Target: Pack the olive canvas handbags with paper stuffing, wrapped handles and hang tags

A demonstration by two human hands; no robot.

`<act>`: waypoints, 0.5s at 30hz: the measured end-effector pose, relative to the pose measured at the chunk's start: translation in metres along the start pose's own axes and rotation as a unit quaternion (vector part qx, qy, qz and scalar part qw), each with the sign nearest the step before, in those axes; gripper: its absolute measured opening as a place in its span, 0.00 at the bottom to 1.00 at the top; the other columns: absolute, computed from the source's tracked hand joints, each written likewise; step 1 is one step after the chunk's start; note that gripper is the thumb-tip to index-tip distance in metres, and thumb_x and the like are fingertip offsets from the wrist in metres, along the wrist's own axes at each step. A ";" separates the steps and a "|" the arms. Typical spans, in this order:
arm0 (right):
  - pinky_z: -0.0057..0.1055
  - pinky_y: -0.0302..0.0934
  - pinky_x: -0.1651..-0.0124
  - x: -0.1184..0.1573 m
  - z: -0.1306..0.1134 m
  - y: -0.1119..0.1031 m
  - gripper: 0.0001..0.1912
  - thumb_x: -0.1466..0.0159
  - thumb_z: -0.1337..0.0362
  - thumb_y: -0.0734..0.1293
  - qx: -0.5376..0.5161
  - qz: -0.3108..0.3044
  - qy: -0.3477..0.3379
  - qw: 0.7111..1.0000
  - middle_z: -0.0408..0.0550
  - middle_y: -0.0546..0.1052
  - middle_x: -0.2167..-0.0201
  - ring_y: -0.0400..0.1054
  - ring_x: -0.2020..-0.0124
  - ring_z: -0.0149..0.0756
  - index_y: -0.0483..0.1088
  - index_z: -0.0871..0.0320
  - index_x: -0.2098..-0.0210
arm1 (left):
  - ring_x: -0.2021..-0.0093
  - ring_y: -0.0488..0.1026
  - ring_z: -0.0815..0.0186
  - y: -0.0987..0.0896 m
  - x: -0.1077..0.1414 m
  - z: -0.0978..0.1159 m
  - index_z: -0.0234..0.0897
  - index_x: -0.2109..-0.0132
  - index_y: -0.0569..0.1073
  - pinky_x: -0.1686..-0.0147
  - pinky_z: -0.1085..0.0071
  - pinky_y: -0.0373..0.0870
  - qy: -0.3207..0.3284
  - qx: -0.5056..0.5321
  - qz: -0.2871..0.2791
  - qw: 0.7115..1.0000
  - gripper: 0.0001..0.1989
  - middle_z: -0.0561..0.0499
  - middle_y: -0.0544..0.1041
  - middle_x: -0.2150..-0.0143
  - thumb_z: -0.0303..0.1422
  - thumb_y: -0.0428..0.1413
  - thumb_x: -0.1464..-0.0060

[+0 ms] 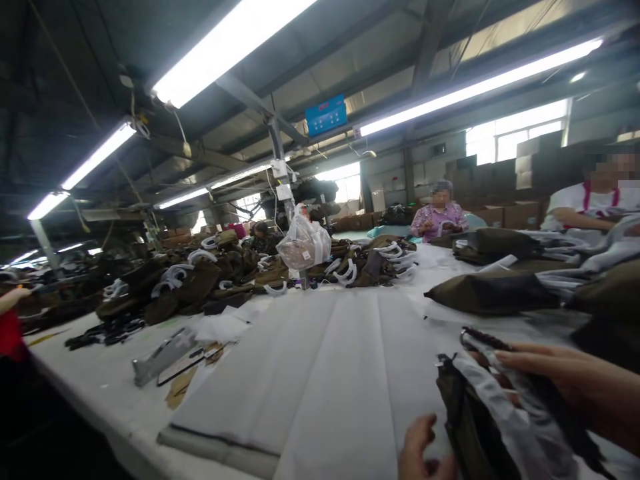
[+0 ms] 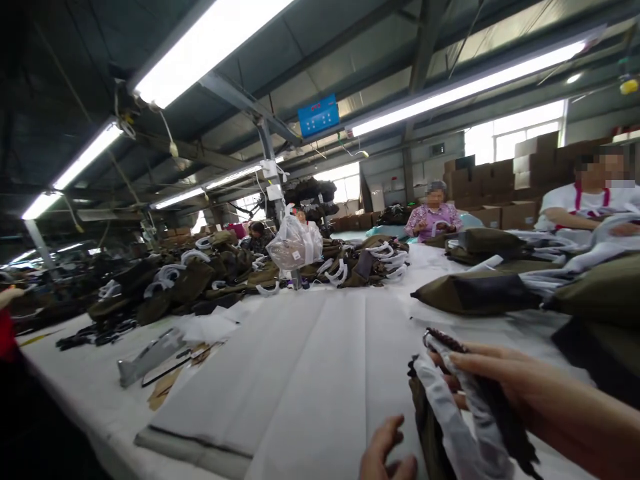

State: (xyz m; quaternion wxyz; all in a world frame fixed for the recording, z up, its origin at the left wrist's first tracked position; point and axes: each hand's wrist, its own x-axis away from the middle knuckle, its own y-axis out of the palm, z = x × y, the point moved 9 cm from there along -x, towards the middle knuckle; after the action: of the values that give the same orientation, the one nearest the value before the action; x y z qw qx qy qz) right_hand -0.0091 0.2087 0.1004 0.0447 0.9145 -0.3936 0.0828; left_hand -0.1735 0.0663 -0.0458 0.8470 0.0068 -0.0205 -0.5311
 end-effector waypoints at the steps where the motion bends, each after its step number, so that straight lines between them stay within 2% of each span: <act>1: 0.49 0.76 0.53 0.009 0.010 0.007 0.13 0.52 0.43 0.75 -0.019 -0.010 0.027 0.999 0.55 0.82 0.52 0.77 0.52 0.60 0.82 0.34 0.67 | 0.38 0.71 0.44 -0.006 0.007 0.017 0.35 0.40 0.76 0.44 0.57 0.71 0.029 -0.012 0.028 0.999 0.38 0.35 0.72 0.36 0.55 0.63 0.50; 2: 0.49 0.75 0.51 0.017 0.012 0.013 0.15 0.51 0.42 0.75 -0.026 -0.014 0.030 0.999 0.53 0.81 0.51 0.76 0.51 0.60 0.82 0.35 0.65 | 0.40 0.72 0.46 -0.006 0.014 0.038 0.33 0.41 0.77 0.42 0.58 0.69 0.064 -0.005 0.033 0.997 0.35 0.34 0.75 0.40 0.55 0.59 0.45; 4: 0.51 0.74 0.52 0.033 0.001 0.024 0.20 0.48 0.39 0.73 0.000 -0.028 -0.005 1.000 0.51 0.81 0.50 0.77 0.52 0.59 0.82 0.37 0.60 | 0.46 0.76 0.49 0.009 0.028 0.081 0.33 0.41 0.77 0.43 0.55 0.71 0.115 0.012 -0.019 0.993 0.31 0.36 0.79 0.46 0.54 0.51 0.37; 6: 0.46 0.74 0.55 0.043 -0.020 0.030 0.23 0.42 0.38 0.69 0.068 -0.035 -0.077 0.994 0.51 0.83 0.58 0.78 0.56 0.54 0.81 0.44 0.57 | 0.43 0.74 0.49 0.036 0.044 0.119 0.33 0.39 0.75 0.38 0.53 0.66 0.164 0.010 -0.115 0.980 0.31 0.37 0.78 0.43 0.53 0.50 0.35; 8: 0.37 0.72 0.63 0.050 -0.039 0.029 0.22 0.38 0.41 0.68 0.170 -0.008 -0.153 0.973 0.48 0.81 0.68 0.77 0.65 0.46 0.80 0.51 0.61 | 0.41 0.72 0.45 0.058 0.060 0.142 0.31 0.41 0.77 0.36 0.52 0.63 0.191 0.014 -0.175 0.966 0.36 0.36 0.78 0.43 0.58 0.50 0.38; 9: 0.33 0.70 0.67 0.053 -0.045 0.028 0.21 0.36 0.43 0.67 0.213 0.004 -0.180 0.960 0.46 0.79 0.72 0.75 0.69 0.42 0.79 0.53 0.63 | 0.41 0.72 0.44 0.066 0.066 0.147 0.30 0.43 0.78 0.36 0.52 0.63 0.198 0.018 -0.181 0.963 0.38 0.35 0.79 0.44 0.61 0.51 0.41; 11: 0.29 0.64 0.74 0.053 -0.048 0.022 0.20 0.33 0.46 0.64 0.264 0.021 -0.208 0.942 0.44 0.77 0.76 0.72 0.75 0.36 0.76 0.56 0.65 | 0.43 0.74 0.43 0.073 0.070 0.146 0.30 0.47 0.80 0.38 0.54 0.66 0.181 0.018 -0.154 0.971 0.39 0.35 0.80 0.47 0.62 0.56 0.46; 13: 0.28 0.62 0.73 0.050 -0.048 0.008 0.19 0.31 0.49 0.62 0.293 0.058 -0.227 0.927 0.43 0.77 0.75 0.72 0.77 0.35 0.76 0.56 0.62 | 0.48 0.77 0.46 0.074 0.069 0.134 0.30 0.51 0.81 0.44 0.58 0.71 0.133 0.010 -0.110 0.985 0.33 0.37 0.82 0.51 0.57 0.61 0.48; 15: 0.29 0.64 0.69 0.044 -0.048 -0.019 0.16 0.31 0.52 0.62 0.319 0.142 -0.246 0.904 0.43 0.79 0.74 0.73 0.75 0.34 0.77 0.55 0.57 | 0.53 0.79 0.51 0.073 0.066 0.125 0.31 0.54 0.82 0.50 0.63 0.74 0.100 0.009 -0.077 0.992 0.28 0.39 0.84 0.55 0.53 0.63 0.47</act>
State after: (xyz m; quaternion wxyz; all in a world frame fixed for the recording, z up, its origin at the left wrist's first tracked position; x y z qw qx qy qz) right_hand 0.0292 0.1974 0.1558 -0.3600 0.8054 -0.4705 -0.0178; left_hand -0.0845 0.0401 0.0831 0.8011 0.0692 0.0603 -0.5915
